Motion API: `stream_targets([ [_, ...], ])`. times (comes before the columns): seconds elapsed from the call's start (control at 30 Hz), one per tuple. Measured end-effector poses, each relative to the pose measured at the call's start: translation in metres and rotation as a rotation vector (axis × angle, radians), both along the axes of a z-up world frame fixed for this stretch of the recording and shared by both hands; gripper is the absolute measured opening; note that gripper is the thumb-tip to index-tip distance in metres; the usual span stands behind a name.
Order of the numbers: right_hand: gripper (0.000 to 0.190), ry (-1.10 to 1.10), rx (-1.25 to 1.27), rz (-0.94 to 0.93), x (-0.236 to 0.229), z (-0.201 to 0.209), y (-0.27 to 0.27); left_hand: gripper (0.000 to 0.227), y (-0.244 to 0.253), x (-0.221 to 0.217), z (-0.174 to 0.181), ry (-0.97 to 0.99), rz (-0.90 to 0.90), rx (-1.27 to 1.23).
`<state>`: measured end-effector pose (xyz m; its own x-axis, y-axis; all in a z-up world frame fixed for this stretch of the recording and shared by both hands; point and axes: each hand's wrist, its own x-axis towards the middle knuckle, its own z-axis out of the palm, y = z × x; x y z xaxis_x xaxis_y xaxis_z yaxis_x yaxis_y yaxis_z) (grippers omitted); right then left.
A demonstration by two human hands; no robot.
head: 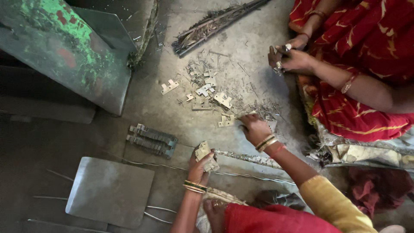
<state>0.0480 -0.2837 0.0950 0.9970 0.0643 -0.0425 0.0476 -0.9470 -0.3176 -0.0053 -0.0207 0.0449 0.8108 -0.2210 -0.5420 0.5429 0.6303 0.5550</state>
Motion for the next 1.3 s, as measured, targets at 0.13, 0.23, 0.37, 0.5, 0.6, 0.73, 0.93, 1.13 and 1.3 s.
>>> stream_targets([
  [0.13,0.041,-0.158,0.02,0.19,0.023,-0.013,0.005,0.039,0.003,-0.005,0.003,-0.015,0.017,0.016],
  [0.23,0.04,-0.1,0.003,0.155,0.03,-0.015,0.01,0.037,0.008,-0.01,0.002,0.035,0.024,0.027],
  [0.37,0.03,-0.013,0.119,0.027,0.029,-0.016,0.003,0.037,0.012,-0.011,0.002,0.031,0.024,0.061],
  [0.5,0.026,-0.203,0.409,-0.041,0.01,-0.026,-0.015,0.037,0.011,-0.012,0.002,0.052,0.04,0.026],
  [0.6,0.032,-0.198,0.427,-0.271,-0.006,-0.037,-0.022,0.035,0.01,-0.013,0.001,0.057,0.021,-0.026],
  [0.73,0.027,-0.079,0.639,-0.392,-0.014,-0.048,0.0,0.033,0.01,-0.014,0.0,0.05,0.007,-0.008],
  [0.93,0.027,-0.107,0.739,-0.232,-0.007,-0.074,0.081,0.03,0.01,-0.015,-0.008,0.043,0.007,-0.07],
  [1.13,0.021,-0.027,0.695,-0.602,0.026,-0.096,0.036,0.03,0.008,-0.011,-0.01,0.084,0.035,0.034],
  [1.3,0.024,-0.078,0.62,-0.739,0.008,-0.085,-0.038,0.03,0.007,-0.01,-0.001,0.071,0.022,-0.052],
])
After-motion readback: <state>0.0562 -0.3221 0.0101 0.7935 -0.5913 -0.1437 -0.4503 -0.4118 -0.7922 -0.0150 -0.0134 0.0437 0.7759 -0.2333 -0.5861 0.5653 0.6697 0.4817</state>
